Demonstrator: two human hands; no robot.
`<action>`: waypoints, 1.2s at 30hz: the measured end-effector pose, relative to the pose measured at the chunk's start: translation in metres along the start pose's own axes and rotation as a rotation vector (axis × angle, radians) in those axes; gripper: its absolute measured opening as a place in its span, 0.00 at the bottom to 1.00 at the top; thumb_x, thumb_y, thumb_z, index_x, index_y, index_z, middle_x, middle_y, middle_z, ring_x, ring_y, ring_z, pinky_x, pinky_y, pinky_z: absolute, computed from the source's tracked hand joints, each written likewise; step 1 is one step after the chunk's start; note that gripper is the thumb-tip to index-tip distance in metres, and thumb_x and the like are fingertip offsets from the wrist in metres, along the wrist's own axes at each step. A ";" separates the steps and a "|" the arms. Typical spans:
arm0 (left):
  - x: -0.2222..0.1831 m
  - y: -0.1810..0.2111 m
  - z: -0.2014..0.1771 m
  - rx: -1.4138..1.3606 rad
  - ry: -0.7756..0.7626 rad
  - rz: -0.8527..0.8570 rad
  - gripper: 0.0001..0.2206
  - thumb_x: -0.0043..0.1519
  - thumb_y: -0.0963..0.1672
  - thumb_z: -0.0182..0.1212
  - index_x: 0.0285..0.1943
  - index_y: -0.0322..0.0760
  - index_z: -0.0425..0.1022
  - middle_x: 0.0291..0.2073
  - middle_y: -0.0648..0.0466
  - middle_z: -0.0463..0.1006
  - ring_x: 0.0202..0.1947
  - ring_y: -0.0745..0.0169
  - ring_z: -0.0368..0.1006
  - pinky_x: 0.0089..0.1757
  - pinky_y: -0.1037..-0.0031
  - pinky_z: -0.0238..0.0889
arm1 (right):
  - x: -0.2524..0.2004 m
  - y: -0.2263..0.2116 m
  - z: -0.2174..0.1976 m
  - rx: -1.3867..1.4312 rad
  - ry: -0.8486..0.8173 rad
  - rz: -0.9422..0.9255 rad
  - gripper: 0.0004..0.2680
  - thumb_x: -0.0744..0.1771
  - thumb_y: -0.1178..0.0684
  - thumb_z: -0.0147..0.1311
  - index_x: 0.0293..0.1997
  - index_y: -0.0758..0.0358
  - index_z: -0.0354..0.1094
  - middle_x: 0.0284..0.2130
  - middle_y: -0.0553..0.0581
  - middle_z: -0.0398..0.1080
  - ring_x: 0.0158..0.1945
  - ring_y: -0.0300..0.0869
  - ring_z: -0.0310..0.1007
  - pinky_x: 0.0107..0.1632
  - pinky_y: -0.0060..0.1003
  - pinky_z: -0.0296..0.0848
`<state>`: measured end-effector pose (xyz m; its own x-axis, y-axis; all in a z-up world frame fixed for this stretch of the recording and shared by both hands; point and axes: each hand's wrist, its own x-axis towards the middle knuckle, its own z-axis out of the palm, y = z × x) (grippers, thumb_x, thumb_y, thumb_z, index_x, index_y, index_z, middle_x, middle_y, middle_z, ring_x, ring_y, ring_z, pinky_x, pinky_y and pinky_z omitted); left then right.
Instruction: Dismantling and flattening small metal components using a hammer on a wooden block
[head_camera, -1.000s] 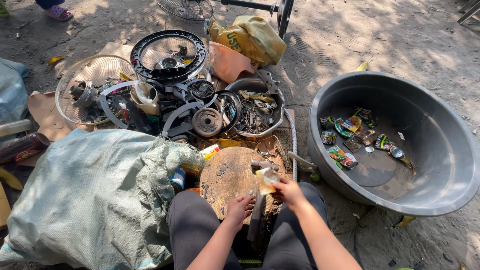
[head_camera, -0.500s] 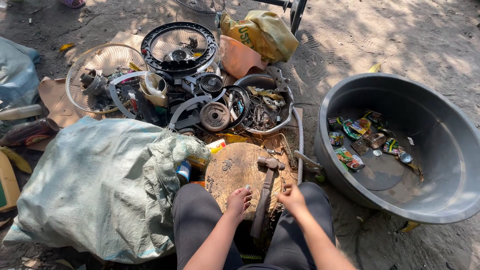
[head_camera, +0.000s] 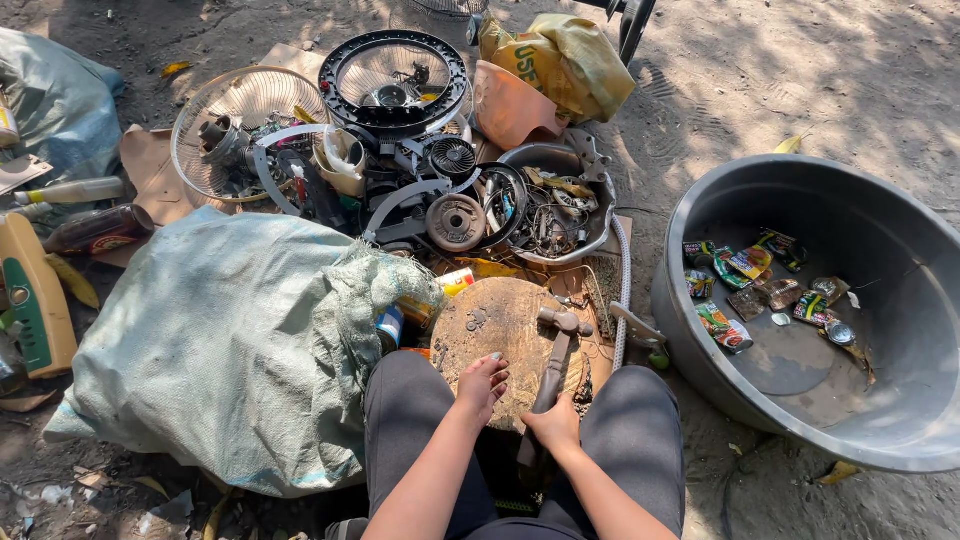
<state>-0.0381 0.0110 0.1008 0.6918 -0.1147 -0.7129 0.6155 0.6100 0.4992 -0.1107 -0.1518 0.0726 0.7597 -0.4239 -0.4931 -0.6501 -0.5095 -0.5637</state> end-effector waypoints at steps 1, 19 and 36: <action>-0.002 0.002 0.001 0.001 -0.001 -0.001 0.09 0.65 0.42 0.60 0.54 0.38 0.75 0.36 0.54 0.80 0.30 0.70 0.70 0.30 0.79 0.59 | -0.004 -0.010 -0.009 0.000 0.001 0.001 0.27 0.55 0.46 0.69 0.53 0.68 0.60 0.40 0.65 0.75 0.41 0.53 0.80 0.45 0.42 0.78; 0.005 0.023 0.001 -0.024 -0.019 0.050 0.08 0.68 0.42 0.56 0.54 0.36 0.73 0.34 0.54 0.77 0.30 0.67 0.70 0.28 0.79 0.59 | -0.011 -0.034 -0.052 -0.257 -0.087 0.027 0.16 0.58 0.42 0.61 0.40 0.64 0.76 0.36 0.60 0.79 0.41 0.50 0.79 0.47 0.41 0.77; 0.062 0.088 -0.036 -0.068 0.034 0.265 0.14 0.68 0.40 0.55 0.61 0.24 0.69 0.39 0.48 0.77 0.28 0.71 0.67 0.32 0.80 0.63 | 0.042 -0.028 0.024 -0.704 -0.023 -0.560 0.41 0.59 0.44 0.72 0.75 0.62 0.42 0.76 0.71 0.30 0.79 0.62 0.22 0.73 0.60 0.32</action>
<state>0.0454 0.0854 0.0824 0.8115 0.0813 -0.5786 0.3873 0.6667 0.6368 -0.0606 -0.1375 0.0516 0.9578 0.0360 -0.2853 -0.0205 -0.9811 -0.1927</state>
